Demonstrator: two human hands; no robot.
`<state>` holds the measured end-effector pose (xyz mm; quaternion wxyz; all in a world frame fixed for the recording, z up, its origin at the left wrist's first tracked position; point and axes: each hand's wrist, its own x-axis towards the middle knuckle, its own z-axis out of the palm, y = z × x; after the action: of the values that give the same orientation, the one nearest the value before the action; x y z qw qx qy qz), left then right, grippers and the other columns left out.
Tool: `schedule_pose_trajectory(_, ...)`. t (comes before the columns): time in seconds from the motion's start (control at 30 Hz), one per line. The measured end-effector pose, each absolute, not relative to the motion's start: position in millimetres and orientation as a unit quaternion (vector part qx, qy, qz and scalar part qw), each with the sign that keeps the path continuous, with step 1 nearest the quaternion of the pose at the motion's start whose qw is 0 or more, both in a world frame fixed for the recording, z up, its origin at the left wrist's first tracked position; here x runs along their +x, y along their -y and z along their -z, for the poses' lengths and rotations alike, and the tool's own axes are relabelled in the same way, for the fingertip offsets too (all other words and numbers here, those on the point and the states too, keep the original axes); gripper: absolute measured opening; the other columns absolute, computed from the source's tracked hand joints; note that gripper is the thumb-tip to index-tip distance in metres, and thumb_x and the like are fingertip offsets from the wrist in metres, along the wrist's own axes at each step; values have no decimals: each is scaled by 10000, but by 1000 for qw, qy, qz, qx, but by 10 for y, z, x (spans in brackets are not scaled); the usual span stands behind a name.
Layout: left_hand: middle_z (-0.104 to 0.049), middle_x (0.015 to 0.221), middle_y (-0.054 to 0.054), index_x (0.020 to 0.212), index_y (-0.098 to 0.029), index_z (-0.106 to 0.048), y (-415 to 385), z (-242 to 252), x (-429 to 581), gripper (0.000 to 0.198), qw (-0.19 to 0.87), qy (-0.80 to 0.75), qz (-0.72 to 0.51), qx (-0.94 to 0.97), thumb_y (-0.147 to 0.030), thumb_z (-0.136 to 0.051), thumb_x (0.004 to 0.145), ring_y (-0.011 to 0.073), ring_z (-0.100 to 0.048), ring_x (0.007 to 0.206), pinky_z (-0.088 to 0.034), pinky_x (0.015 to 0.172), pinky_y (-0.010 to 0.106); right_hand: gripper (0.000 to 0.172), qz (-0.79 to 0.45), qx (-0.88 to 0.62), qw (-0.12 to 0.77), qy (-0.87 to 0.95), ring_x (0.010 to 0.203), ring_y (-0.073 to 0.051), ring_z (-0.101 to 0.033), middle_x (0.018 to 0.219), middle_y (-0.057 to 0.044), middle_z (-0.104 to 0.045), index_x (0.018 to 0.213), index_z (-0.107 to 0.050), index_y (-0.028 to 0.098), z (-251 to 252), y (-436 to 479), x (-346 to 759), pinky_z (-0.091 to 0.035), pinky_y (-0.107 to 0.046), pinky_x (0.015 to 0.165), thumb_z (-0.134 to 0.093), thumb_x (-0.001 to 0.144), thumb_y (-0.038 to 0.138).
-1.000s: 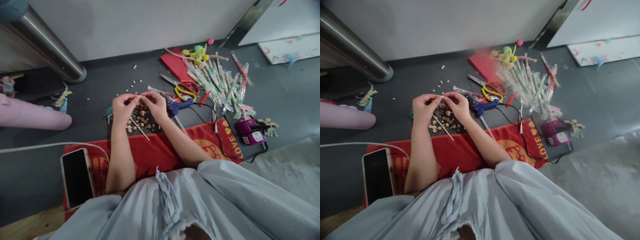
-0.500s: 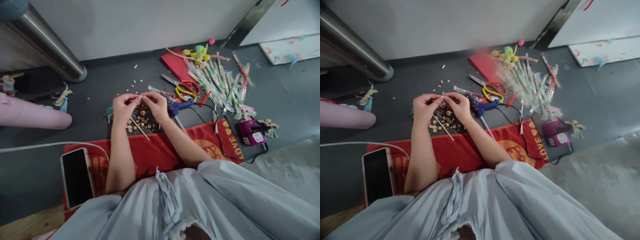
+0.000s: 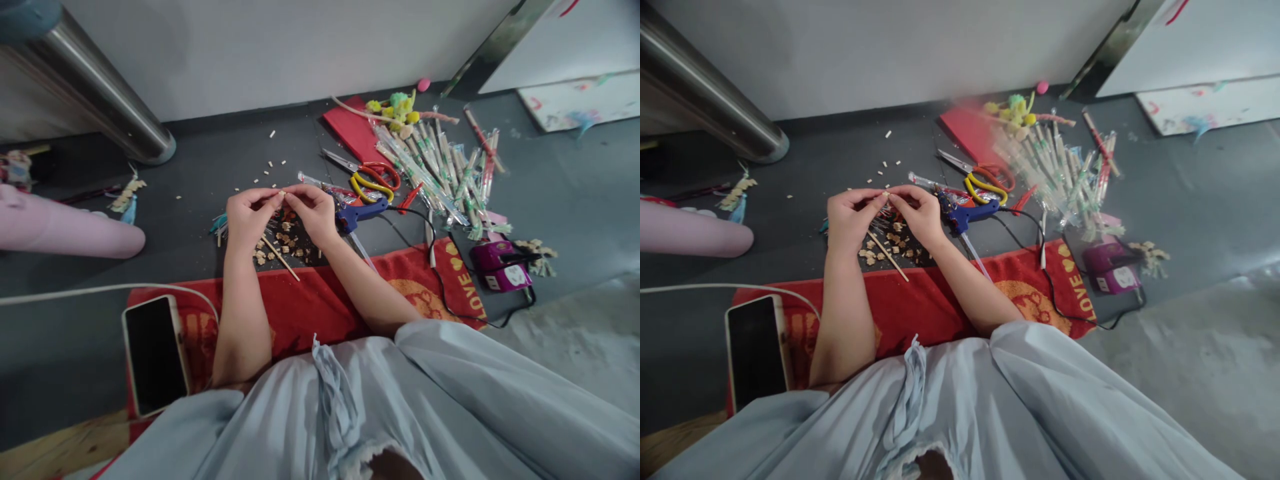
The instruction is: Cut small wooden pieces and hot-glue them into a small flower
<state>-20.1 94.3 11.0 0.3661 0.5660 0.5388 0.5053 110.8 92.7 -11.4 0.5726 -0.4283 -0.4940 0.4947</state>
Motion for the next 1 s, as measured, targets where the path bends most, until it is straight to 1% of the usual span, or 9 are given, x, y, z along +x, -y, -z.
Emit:
schedule_pose_trajectory(0.17, -718, 722, 24, 794, -186, -728, -936, -127, -205, 190, 373, -534, -491, 578, -356, -714, 711, 114, -620, 647, -491, 603, 227, 154, -444, -435, 578, 529, 756, -105, -624, 837, -1, -703, 842, -669, 203, 120, -937, 1130, -528, -270, 766, -654, 779, 342)
schedule_pose_trajectory(0.27, -702, 689, 18, 779, -184, -716, -943, -119, -208, 198, 380, -531, -483, 583, -371, -713, 717, 107, -606, 623, -476, 576, 216, 130, -404, -449, 570, 557, 780, -110, -612, 850, 1, -695, 875, -666, 211, 130, -951, 1150, -516, -274, 785, -640, 789, 306)
schedule_pose_trajectory(0.43, -685, 670, 17, 767, -176, -704, -951, -103, -210, 207, 385, -532, -479, 583, -379, -708, 724, 102, -593, 605, -457, 553, 209, 110, -404, -441, 559, 574, 821, -117, -604, 877, -9, -682, 884, -670, 214, 136, -968, 1170, -506, -282, 818, -619, 793, 250)
schedule_pose_trajectory(0.8, -670, 663, 12, 760, -172, -699, -947, -102, -216, 151, 381, -537, -470, 588, -322, -680, 749, 102, -569, 599, -438, 553, 215, 109, -399, -438, 545, 593, 844, -119, -602, 902, -12, -677, 894, -664, 217, 154, -972, 1183, -501, -282, 827, -601, 811, 248)
schedule_pose_trajectory(1.0, -636, 625, 6, 734, -176, -686, -951, -88, -216, 168, 399, -536, -469, 578, -343, -680, 750, 101, -547, 580, -422, 534, 217, 92, -397, -439, 543, 596, 839, -118, -599, 890, -11, -666, 884, -655, 221, 133, -965, 1180, -499, -283, 822, -599, 814, 240)
